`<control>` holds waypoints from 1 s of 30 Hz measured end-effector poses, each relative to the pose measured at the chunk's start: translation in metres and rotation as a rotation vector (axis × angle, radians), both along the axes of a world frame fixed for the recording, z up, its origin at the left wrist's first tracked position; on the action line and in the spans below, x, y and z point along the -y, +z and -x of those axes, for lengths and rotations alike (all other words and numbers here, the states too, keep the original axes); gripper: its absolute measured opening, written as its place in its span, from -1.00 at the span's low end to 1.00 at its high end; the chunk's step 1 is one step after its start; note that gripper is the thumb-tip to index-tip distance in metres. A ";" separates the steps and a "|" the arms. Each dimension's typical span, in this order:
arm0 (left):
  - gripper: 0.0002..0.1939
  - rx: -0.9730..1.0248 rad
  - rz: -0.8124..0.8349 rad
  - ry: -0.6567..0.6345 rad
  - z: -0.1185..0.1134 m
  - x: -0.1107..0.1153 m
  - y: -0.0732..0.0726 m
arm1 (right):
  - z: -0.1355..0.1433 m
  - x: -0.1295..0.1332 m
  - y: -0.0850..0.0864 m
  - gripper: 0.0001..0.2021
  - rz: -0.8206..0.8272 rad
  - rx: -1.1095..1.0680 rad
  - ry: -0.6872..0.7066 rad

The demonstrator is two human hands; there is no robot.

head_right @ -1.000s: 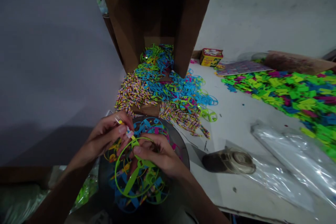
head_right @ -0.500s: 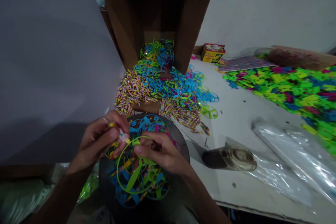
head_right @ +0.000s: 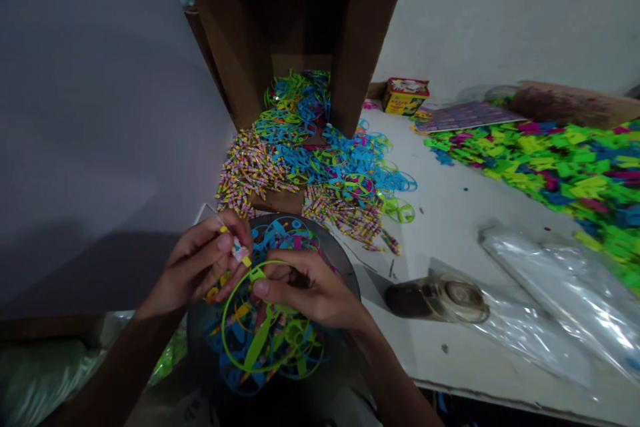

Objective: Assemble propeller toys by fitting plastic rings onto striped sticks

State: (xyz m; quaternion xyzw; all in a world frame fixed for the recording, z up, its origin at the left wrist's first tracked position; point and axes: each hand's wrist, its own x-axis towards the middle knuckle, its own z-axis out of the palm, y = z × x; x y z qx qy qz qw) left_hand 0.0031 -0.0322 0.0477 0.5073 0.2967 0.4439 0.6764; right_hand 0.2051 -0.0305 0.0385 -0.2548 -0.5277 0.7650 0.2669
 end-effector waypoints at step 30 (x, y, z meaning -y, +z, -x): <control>-0.80 0.002 -0.121 -0.028 -0.001 0.000 -0.016 | 0.020 0.014 -0.010 -0.72 0.182 -0.170 -0.107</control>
